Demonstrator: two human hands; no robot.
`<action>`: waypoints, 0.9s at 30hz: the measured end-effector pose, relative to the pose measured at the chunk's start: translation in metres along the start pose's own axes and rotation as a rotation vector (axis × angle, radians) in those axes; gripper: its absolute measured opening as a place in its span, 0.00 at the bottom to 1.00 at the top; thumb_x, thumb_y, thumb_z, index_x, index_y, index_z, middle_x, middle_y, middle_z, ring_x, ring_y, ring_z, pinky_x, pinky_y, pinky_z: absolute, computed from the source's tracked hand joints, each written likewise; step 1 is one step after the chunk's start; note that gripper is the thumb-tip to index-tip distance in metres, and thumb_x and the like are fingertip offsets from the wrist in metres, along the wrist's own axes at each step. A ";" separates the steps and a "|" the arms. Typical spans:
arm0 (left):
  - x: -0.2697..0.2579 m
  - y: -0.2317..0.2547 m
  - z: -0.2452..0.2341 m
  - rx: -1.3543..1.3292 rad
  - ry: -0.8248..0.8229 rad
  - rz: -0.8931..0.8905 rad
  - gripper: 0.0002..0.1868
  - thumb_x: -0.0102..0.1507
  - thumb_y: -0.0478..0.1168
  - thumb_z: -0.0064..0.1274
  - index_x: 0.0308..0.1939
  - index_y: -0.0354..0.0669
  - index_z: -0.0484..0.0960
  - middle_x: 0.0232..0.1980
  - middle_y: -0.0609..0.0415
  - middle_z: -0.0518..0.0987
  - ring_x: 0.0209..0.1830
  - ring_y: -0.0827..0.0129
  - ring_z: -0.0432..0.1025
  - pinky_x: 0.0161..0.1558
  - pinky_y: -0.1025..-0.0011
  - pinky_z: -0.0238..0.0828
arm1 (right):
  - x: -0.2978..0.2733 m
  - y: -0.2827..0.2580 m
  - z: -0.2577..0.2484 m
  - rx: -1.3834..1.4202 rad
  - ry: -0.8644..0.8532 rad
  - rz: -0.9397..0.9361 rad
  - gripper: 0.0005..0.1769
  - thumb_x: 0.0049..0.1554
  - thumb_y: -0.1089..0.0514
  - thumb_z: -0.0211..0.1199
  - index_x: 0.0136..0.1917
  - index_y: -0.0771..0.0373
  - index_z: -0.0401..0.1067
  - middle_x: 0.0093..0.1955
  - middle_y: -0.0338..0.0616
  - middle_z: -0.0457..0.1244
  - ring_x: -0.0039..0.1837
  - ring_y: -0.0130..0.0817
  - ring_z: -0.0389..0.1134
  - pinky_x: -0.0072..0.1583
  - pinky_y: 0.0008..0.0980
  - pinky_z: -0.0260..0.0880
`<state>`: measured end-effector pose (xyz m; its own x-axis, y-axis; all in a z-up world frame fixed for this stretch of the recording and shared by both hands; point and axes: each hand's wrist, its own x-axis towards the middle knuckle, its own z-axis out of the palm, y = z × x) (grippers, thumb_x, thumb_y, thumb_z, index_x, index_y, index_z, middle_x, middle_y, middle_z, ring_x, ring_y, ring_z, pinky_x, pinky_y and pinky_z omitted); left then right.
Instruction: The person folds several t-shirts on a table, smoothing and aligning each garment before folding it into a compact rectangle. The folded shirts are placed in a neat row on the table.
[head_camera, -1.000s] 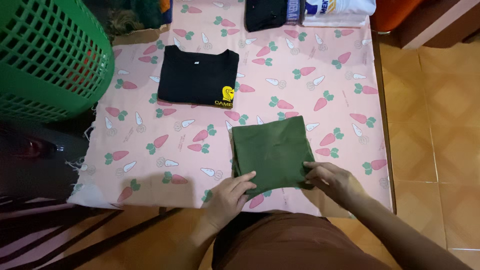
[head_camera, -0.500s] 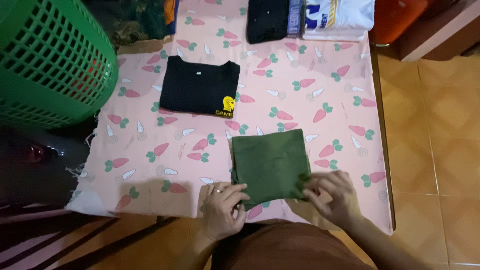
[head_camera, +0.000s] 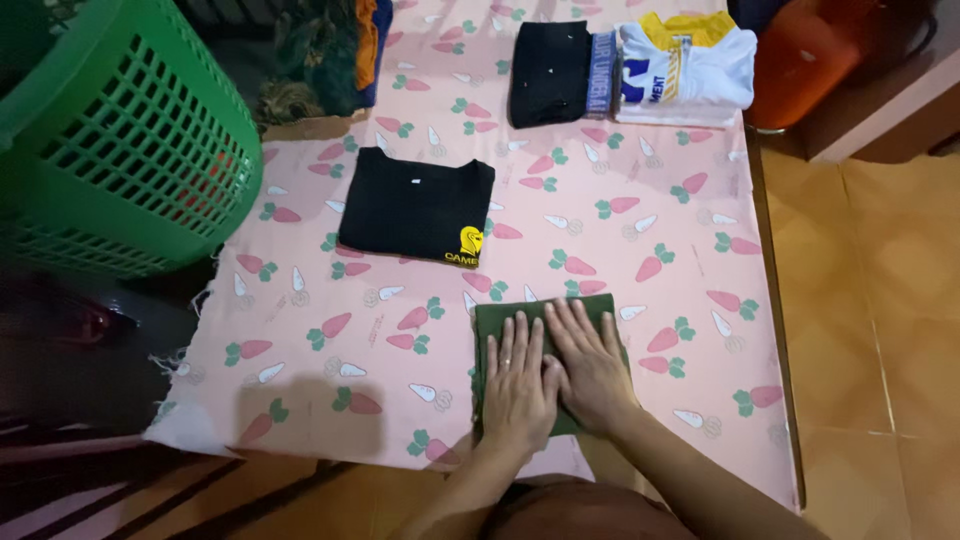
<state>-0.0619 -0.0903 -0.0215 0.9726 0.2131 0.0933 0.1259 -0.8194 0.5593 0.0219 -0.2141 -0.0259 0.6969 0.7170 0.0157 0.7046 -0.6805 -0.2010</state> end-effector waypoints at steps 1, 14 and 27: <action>0.002 0.000 -0.005 0.088 -0.085 -0.041 0.36 0.73 0.57 0.25 0.80 0.40 0.49 0.83 0.40 0.46 0.84 0.52 0.39 0.78 0.47 0.26 | 0.000 0.003 0.003 -0.063 -0.009 0.035 0.43 0.63 0.39 0.43 0.83 0.60 0.37 0.86 0.45 0.35 0.85 0.41 0.31 0.78 0.58 0.26; 0.042 -0.038 -0.054 0.154 -0.151 -0.216 0.38 0.68 0.51 0.44 0.79 0.45 0.51 0.80 0.47 0.56 0.80 0.53 0.50 0.76 0.55 0.41 | 0.025 0.082 -0.009 0.082 -0.015 0.202 0.51 0.50 0.31 0.65 0.77 0.56 0.53 0.76 0.50 0.52 0.79 0.49 0.45 0.75 0.60 0.41; 0.106 -0.069 -0.076 -0.129 -0.522 -0.464 0.24 0.55 0.48 0.71 0.49 0.38 0.83 0.42 0.45 0.86 0.39 0.62 0.81 0.46 0.61 0.77 | 0.070 0.106 -0.046 0.636 -0.535 0.466 0.24 0.49 0.49 0.76 0.52 0.64 0.74 0.44 0.52 0.69 0.42 0.39 0.69 0.43 0.37 0.68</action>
<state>0.0176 0.0296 0.0124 0.7950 0.2158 -0.5669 0.5572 -0.6292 0.5419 0.1516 -0.2430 -0.0007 0.6246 0.4760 -0.6191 0.0571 -0.8184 -0.5717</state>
